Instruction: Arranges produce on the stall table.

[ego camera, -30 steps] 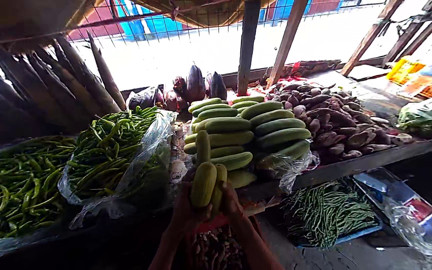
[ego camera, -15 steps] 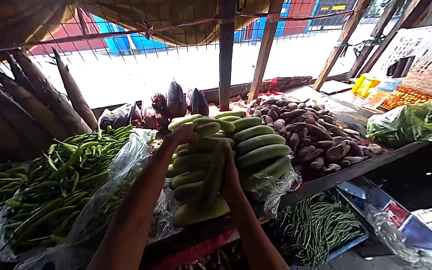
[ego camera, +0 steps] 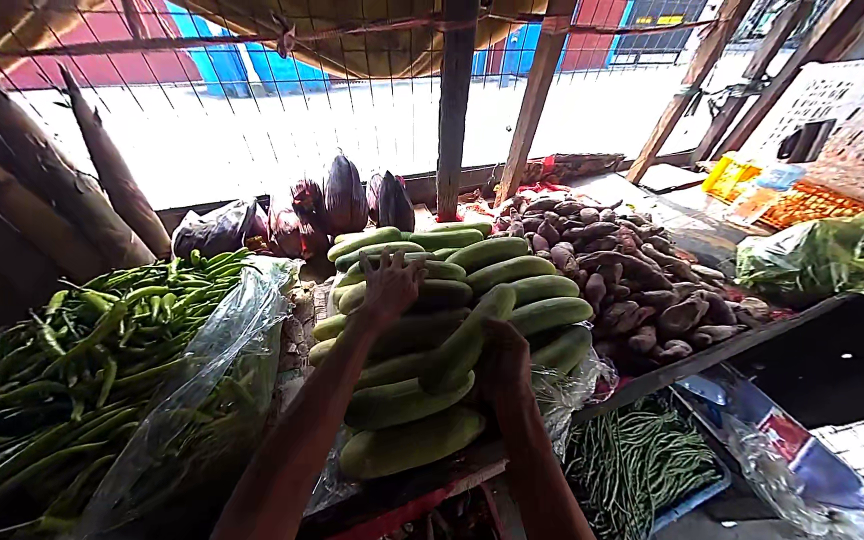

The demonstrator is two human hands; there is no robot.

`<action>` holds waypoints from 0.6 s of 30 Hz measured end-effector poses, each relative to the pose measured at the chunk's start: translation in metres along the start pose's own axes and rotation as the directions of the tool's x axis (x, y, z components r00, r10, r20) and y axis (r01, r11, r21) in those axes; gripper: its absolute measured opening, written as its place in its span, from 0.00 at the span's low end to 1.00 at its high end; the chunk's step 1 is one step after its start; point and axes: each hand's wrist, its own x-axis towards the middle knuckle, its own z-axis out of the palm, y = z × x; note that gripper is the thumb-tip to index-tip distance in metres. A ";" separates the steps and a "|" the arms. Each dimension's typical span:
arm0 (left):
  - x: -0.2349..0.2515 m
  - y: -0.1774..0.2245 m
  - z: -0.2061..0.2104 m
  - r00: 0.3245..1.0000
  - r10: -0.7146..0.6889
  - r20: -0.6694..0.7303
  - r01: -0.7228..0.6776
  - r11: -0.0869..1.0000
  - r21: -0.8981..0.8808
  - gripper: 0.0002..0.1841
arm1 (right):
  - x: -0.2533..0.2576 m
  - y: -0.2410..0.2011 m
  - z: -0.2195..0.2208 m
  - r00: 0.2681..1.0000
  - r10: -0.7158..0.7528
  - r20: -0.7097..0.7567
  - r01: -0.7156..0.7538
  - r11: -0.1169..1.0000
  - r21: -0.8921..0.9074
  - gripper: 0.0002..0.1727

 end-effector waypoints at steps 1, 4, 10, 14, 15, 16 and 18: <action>-0.007 0.002 0.007 0.999 0.005 -0.047 -0.005 1.000 0.007 0.29 | 0.010 -0.014 0.005 0.995 -0.084 0.053 0.086 0.995 -0.044 0.16; -0.021 0.005 0.010 0.999 -0.036 -0.007 0.035 0.998 -0.050 0.42 | 0.057 -0.061 0.033 0.929 -0.329 0.168 0.360 0.908 -0.215 0.21; -0.020 0.005 0.011 0.999 -0.044 0.019 0.045 0.997 -0.064 0.41 | 0.207 -0.084 0.085 0.690 -0.185 0.699 0.666 -0.216 -0.714 0.39; -0.019 0.004 0.012 0.998 -0.051 0.027 0.053 0.996 -0.066 0.41 | 0.276 -0.029 0.042 0.813 0.192 0.550 0.556 -0.534 -0.637 0.25; -0.019 0.003 0.012 0.999 -0.050 0.012 0.050 0.996 -0.067 0.40 | 0.282 -0.017 0.033 0.857 0.274 0.436 0.510 -0.567 -0.647 0.27; -0.018 0.002 0.012 0.999 -0.043 -0.016 0.042 0.996 -0.073 0.39 | 0.281 -0.011 0.033 0.887 0.327 0.325 0.460 -0.577 -0.674 0.34; -0.017 0.004 0.016 0.997 -0.036 -0.061 0.031 0.996 -0.080 0.39 | 0.277 -0.008 0.029 0.876 0.277 0.394 0.481 -0.505 -0.716 0.33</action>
